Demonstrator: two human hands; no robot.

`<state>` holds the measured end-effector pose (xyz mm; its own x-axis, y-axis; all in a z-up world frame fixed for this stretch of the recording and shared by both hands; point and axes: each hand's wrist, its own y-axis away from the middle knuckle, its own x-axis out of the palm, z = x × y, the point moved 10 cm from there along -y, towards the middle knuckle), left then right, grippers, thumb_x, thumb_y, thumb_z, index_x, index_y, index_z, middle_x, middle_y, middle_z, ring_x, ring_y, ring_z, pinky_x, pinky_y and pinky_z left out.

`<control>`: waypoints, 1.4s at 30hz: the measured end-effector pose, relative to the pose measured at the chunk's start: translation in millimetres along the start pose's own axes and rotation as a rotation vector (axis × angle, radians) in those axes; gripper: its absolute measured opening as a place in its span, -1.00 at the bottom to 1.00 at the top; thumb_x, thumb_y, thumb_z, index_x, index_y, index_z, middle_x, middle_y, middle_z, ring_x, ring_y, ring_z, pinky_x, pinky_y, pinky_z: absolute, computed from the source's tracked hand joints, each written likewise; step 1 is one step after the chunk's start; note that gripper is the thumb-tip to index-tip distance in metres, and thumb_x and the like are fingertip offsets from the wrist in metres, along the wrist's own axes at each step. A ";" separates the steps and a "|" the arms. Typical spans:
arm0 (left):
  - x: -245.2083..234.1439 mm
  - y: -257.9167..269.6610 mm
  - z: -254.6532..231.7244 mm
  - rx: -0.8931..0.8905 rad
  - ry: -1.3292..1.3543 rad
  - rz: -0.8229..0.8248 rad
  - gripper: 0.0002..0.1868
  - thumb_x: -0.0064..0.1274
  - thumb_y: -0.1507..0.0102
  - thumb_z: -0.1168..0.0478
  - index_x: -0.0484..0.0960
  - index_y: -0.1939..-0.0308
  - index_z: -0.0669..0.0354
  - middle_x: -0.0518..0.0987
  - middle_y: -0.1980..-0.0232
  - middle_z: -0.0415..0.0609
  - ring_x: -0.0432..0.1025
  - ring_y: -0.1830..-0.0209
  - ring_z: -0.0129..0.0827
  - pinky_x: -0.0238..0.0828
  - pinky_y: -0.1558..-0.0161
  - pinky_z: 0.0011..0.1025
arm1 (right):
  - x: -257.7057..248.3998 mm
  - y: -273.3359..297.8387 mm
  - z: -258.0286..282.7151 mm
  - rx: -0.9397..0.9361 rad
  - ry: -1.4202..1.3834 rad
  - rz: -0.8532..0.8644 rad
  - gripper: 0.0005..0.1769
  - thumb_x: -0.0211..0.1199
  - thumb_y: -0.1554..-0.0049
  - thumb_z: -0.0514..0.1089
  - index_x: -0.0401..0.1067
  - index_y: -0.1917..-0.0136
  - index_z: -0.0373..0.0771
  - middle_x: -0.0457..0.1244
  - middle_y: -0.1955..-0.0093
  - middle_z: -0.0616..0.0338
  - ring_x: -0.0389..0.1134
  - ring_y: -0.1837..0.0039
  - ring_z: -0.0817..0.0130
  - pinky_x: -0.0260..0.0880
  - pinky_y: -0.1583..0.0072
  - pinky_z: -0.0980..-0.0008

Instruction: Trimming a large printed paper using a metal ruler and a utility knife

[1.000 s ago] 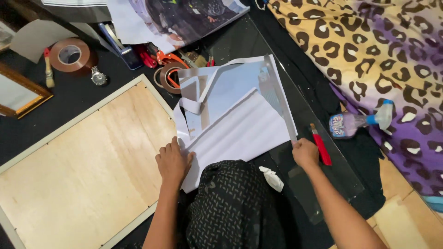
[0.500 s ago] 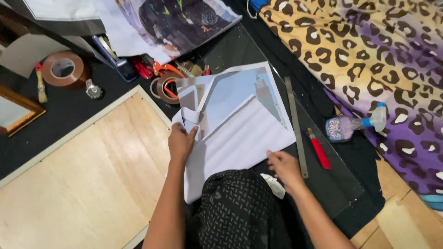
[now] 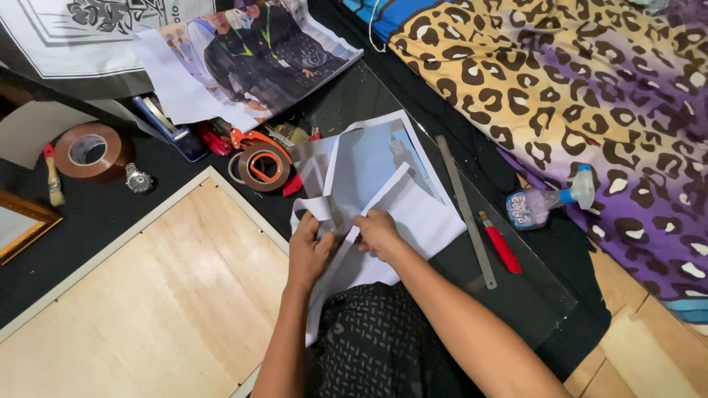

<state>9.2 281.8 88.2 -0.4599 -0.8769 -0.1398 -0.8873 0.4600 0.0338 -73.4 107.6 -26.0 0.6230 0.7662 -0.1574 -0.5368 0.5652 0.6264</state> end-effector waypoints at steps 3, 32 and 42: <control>-5.4 26.2 -102.0 0.540 -0.154 -0.112 -0.91 0.04 -0.17 0.33 0.61 0.31 0.29 0.60 -0.15 0.14 0.51 -0.08 0.11 0.48 0.03 -0.08 | -16.9 39.7 53.9 -0.220 -0.020 -0.109 -0.74 0.26 -0.11 -0.13 0.46 0.18 -0.44 0.27 0.42 -0.16 0.43 0.42 0.08 0.47 0.44 0.25; 10.2 42.6 67.0 0.256 -0.989 0.304 -0.39 0.20 -0.14 -0.11 0.51 -0.14 0.17 0.47 -0.25 0.07 0.50 -0.16 0.09 0.66 0.07 -0.03 | -191.0 -66.1 -28.4 -0.354 0.161 -0.299 -0.48 0.39 -0.05 -0.22 0.48 -0.29 -0.23 0.38 0.05 -0.06 0.43 -0.05 0.18 0.51 0.07 0.23; -43.3 -16.0 44.7 -0.332 -0.465 -0.104 -0.02 0.33 -0.03 -0.40 0.45 -0.32 0.13 0.53 -0.22 0.20 0.50 -0.17 -0.02 0.45 -0.15 -0.10 | -198.2 -58.4 -34.8 -0.310 0.195 -0.425 -0.24 0.35 -0.11 -0.09 0.24 -0.53 -0.29 0.38 -0.07 -0.15 0.42 -0.21 -0.01 0.45 -0.17 0.06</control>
<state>44.9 318.7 49.5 -0.3731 -0.7269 -0.5765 -0.9247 0.2410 0.2947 -185.3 -66.6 -58.0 0.7200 0.4771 -0.5040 -0.4221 0.8775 0.2276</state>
